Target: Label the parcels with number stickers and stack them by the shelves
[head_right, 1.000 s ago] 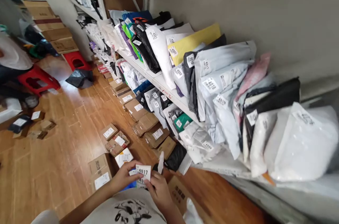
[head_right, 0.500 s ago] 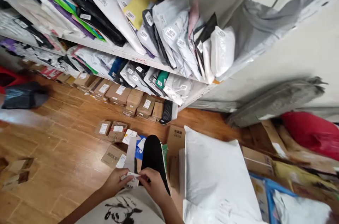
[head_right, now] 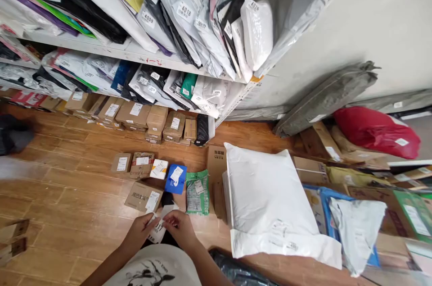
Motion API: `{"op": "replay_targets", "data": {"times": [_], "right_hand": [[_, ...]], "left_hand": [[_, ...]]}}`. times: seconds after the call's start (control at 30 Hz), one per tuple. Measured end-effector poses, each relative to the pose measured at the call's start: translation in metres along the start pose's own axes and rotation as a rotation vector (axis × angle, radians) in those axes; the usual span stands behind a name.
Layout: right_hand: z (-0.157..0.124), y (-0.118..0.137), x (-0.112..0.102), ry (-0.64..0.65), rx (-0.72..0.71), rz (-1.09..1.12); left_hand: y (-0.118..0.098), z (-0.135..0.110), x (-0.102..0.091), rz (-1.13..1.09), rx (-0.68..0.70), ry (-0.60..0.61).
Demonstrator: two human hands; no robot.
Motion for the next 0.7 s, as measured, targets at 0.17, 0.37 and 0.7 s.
{"op": "replay_targets", "data": {"times": [0.17,0.37,0.7], "right_hand": [[-0.008,-0.051,-0.015,-0.117,0.051,0.050],[-0.025,-0.120,-0.014,-0.103,0.090,0.073],[0.012,-0.223,0.041,-0.230,0.160,0.158]], "left_hand": [[0.046,-0.005,0.040,-0.246,-0.150,0.123],[0.114,-0.001,0.071,-0.179,-0.211,0.006],[0.193,0.060,0.050,0.096,-0.162,-0.032]]}}
Point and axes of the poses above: each hand's wrist, its own z-axis towards the middle knuckle, its own x-axis out of the palm, y = z × x, the point moved 9 cm from there along z, towards the middle knuckle, and after that the axes turned 8 degrees about -y, right-handed, at the moved point
